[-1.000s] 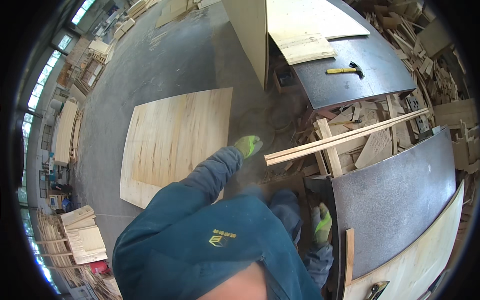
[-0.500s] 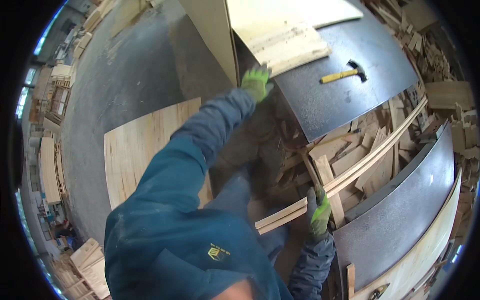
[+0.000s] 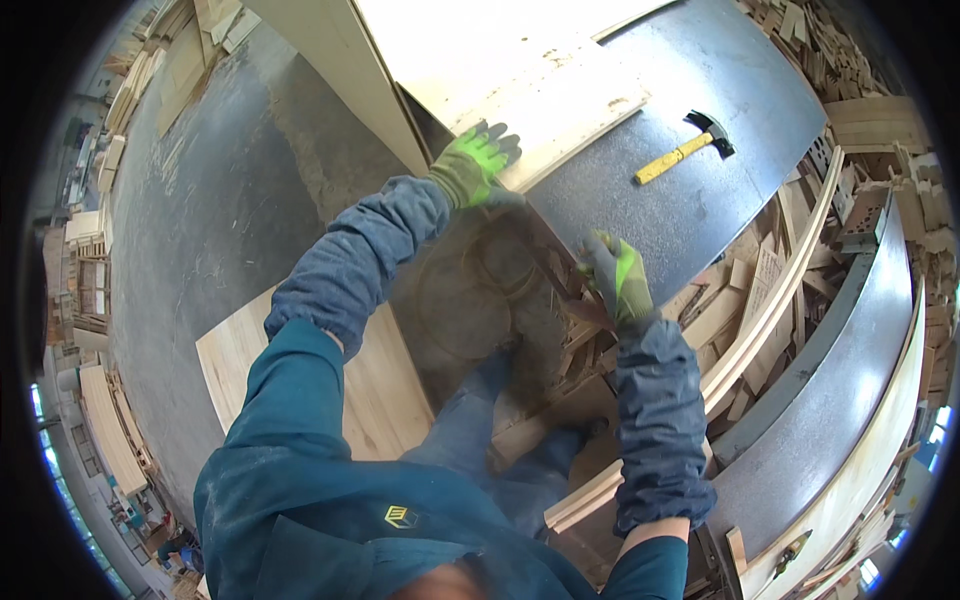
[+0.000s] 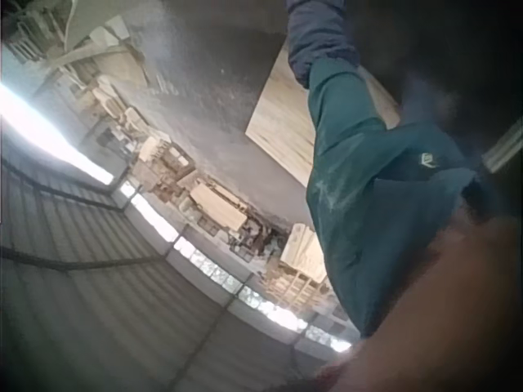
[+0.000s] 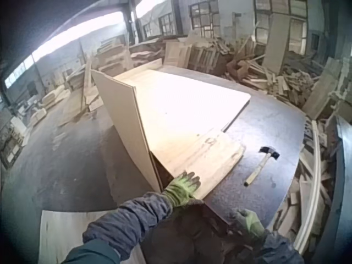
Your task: Measuring and nailing wooden strips to a larger plywood board to assemble a curved or structured component.
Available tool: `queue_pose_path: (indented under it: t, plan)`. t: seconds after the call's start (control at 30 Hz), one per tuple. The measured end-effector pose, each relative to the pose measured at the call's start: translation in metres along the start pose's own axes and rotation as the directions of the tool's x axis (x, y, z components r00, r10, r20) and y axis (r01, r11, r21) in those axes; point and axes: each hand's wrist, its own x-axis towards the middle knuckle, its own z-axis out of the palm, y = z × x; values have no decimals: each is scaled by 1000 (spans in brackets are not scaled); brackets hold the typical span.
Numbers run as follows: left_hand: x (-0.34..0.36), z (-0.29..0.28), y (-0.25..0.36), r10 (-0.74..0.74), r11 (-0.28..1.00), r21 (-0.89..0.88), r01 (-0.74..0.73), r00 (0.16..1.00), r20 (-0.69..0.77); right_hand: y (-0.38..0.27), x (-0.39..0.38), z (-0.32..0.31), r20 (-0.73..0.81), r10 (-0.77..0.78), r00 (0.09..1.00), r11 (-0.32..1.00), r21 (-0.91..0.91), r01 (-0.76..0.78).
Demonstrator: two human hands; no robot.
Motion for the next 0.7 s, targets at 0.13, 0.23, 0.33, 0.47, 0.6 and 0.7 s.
queue_pose_path:
  t: [0.13,0.23,0.33,0.47,0.6,0.7]
  plan:
    - [1,5,-11,139,990,41,-133,968,-209,-27,109,28,50,-76,996,995,62,73]
    - [2,0,-8,178,984,50,-171,929,-323,-47,142,62,77,-24,997,965,263,3]
    - [1,-10,-4,108,992,-22,-121,944,-310,-54,150,93,29,-51,998,921,389,36]
    - [1,-10,4,39,998,-43,-48,981,-189,-63,148,100,-48,-6,999,980,199,16]
    - [-17,-5,12,-119,987,-122,107,988,-100,-54,146,91,76,57,996,925,372,-81]
    - [-26,-1,4,-299,940,-213,265,943,-144,-31,169,75,301,-80,950,947,319,-21]
